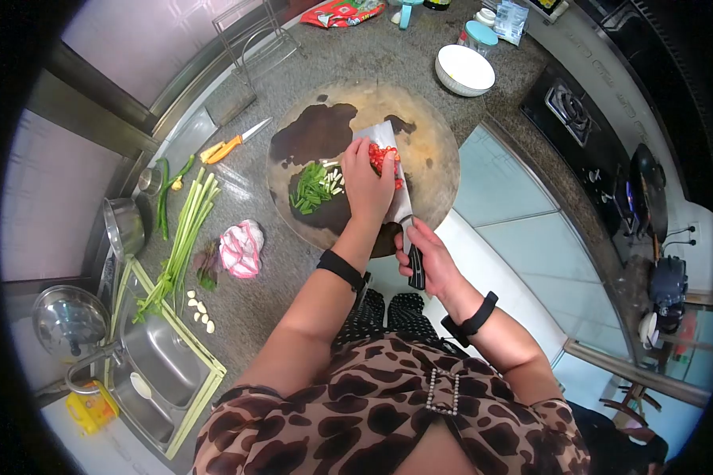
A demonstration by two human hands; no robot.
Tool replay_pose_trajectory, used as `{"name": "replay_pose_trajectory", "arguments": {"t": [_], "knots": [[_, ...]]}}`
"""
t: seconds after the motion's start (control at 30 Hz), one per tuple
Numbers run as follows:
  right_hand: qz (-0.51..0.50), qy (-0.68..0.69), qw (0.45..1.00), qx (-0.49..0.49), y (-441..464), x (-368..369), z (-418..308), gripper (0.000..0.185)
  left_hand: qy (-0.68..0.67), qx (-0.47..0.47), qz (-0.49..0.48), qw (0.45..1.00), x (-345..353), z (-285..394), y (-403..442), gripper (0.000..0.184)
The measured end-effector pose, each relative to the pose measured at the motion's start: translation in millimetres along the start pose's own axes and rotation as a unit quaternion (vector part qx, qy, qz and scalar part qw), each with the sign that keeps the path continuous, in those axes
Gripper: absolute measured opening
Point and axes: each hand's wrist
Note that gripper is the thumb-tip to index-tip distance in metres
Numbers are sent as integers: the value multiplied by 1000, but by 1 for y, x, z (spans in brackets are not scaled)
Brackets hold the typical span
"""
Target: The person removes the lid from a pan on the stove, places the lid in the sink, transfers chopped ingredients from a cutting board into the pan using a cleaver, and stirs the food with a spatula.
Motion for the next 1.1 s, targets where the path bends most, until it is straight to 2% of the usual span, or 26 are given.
{"name": "replay_pose_trajectory", "arguments": {"t": [0.2, 0.37, 0.47, 0.6, 0.7, 0.9, 1.0, 1.1], "knots": [[-20, 51, 998, -25, -1, -8, -19, 13, 17, 37, 1, 999, 11, 27, 8, 46], [-18, 89, 995, -49, -13, -30, -51, 15, 20, 55, -23, 998, 35, 77, 5, 47], [-52, 119, 988, -83, -26, -61, -82, 16, 0, 79, -49, 996, 70, 115, -5, 47], [-37, 122, 980, -152, -67, -100, -147, 15, -20, 134, -78, 988, 133, 188, -28, 45], [-3, 85, 973, -215, -107, -134, -204, 16, -55, 181, -106, 976, 183, 260, -55, 44], [99, 70, 938, -323, -178, -196, -300, 13, -126, 222, -225, 940, 290, 387, -119, 48], [160, 62, 909, -380, -199, -227, -336, 14, -158, 226, -293, 915, 342, 435, -151, 48], [231, 45, 889, -393, -213, -257, -373, 12, -194, 205, -346, 895, 395, 471, -181, 47]]}}
Point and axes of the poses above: each hand's wrist, its own y-axis towards the middle knuckle, its own x-axis out of the palm, z = x × y, and after that the axes turned 12 degrees about -x, right-handed
